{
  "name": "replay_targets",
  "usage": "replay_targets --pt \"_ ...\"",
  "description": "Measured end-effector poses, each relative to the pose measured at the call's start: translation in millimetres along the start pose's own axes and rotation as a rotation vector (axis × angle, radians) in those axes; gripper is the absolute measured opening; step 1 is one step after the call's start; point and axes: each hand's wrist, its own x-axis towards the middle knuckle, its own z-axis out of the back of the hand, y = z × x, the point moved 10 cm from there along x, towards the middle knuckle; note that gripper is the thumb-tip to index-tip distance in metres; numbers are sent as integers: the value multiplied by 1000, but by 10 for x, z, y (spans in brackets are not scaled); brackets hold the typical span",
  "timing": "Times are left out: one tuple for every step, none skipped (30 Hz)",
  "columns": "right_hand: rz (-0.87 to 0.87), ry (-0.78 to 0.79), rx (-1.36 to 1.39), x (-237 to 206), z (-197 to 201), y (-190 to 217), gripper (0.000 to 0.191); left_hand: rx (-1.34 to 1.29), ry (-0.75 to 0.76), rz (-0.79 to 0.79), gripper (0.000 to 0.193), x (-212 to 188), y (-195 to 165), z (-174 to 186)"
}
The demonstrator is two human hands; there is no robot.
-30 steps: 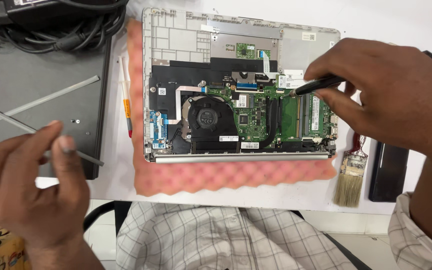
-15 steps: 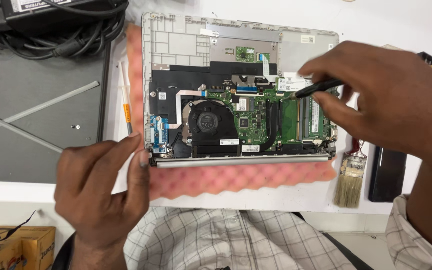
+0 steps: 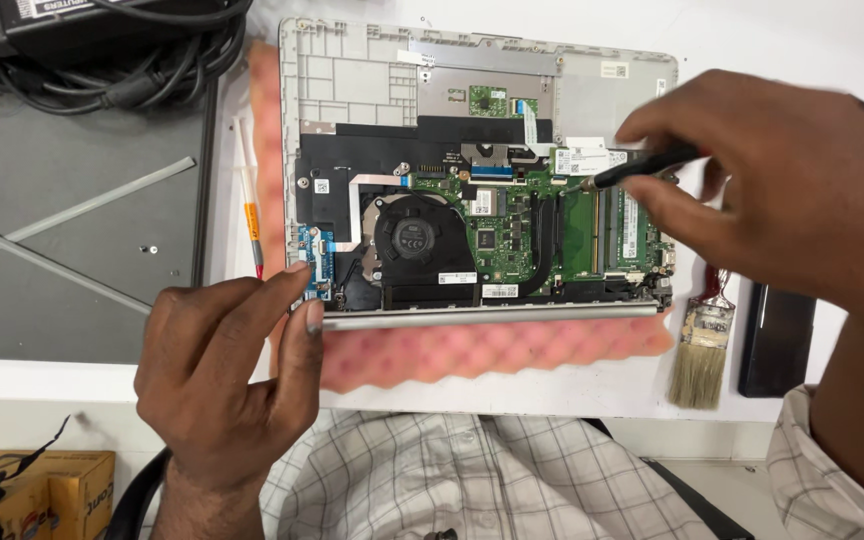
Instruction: The person works on a disassembled laptop on a foam pad, using a screwdriver to unscrew and adjust components on the motherboard. They remove the fan and heatsink assembly, handle the copper heatsink, and rub it with an abrasive block before setting it down.
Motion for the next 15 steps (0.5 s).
replay_targets --pt "-94 26 -42 -18 -44 -100 44 -1 0 -6 26 -5 -4 -5" --pt "-88 27 -42 -24 -53 -108 38 -3 -2 -13 26 -10 -8 -11" --pt "-81 30 -41 -32 -62 -108 31 -8 0 -16 26 -17 -7 -18" --pt "-71 34 -41 -32 -71 -101 26 -11 1 -17 26 -27 -6 -20" --pt "-41 41 -26 -30 -76 -71 31 -10 0 -15 25 -37 0 -18" --pt "-8 49 -9 -28 -81 -30 36 -14 0 -12 26 -47 7 -18" --pt "21 58 10 -22 -85 10 41 -20 2 -11 26 -57 12 -21" --pt "-82 104 -40 -30 -117 -78 40 -30 5 -14 26 -61 16 -33" --pt "-186 145 -92 -51 -138 -167 39 -35 6 -16 26 -65 20 -41" --pt "-289 184 -144 -80 -151 -258 38 -39 5 -17 26 -71 21 -43" --pt "-227 150 -130 -65 -112 -182 34 -42 6 -16 26 -75 23 -44" --pt "-162 115 -115 -52 -81 -107 31 -41 5 -20 26 -76 20 -46" --pt "-94 82 -100 -49 -50 -34 28 -39 5 -22 26 -75 15 -50" --pt "-69 42 -62 -59 -15 -7 27 -37 5 -26 27 -73 5 -52" --pt "-48 2 -25 -71 18 9 25 -38 10 -25 27 -70 -2 -54"
